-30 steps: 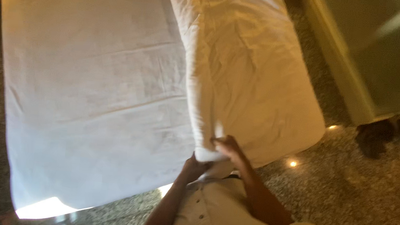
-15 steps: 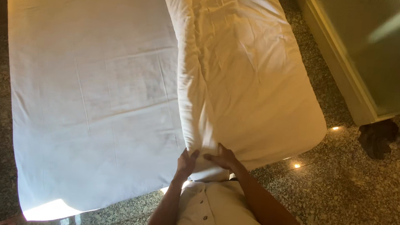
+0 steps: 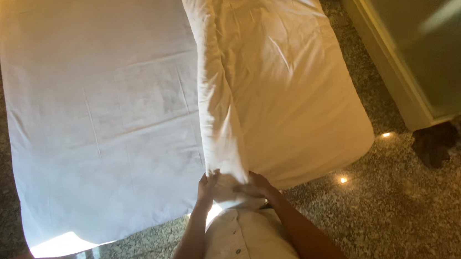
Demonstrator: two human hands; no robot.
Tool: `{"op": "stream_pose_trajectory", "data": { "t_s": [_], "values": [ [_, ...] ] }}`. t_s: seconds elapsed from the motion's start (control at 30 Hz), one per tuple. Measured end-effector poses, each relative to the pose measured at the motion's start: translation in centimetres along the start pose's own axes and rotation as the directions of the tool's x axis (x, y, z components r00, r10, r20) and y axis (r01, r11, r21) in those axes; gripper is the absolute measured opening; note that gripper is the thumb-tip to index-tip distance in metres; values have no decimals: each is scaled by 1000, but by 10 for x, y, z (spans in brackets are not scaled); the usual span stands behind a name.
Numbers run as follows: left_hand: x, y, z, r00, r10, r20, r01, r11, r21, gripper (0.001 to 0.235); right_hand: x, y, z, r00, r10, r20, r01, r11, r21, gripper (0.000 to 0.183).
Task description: The person tidies a bed by hand, smoothing the white sheet and then folding and adjusting the white duvet to cover the lower half of the mattress.
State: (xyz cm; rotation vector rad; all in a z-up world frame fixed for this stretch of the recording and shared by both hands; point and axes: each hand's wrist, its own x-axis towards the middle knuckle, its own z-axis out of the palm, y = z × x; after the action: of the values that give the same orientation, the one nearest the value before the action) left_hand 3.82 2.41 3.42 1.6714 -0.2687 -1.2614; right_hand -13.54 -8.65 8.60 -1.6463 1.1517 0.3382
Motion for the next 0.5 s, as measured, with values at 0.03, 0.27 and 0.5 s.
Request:
{"op": "stream_pose_trajectory", "data": {
  "t_s": [0.03, 0.27, 0.5],
  "values": [
    [32, -36, -9, 998, 11, -62, 1, 984, 178, 48, 12, 5, 9, 999, -32, -42, 29, 998, -54, 91],
    [-46, 14, -10, 996, 52, -77, -39, 987, 154, 72, -35, -71, 6, 983, 98, -155, -86, 993, 80, 91],
    [-83, 13, 14, 972, 191, 134, -211, 966, 152, 162, -32, -93, 14, 974, 53, -222, 20, 949, 314, 74]
  ]
}}
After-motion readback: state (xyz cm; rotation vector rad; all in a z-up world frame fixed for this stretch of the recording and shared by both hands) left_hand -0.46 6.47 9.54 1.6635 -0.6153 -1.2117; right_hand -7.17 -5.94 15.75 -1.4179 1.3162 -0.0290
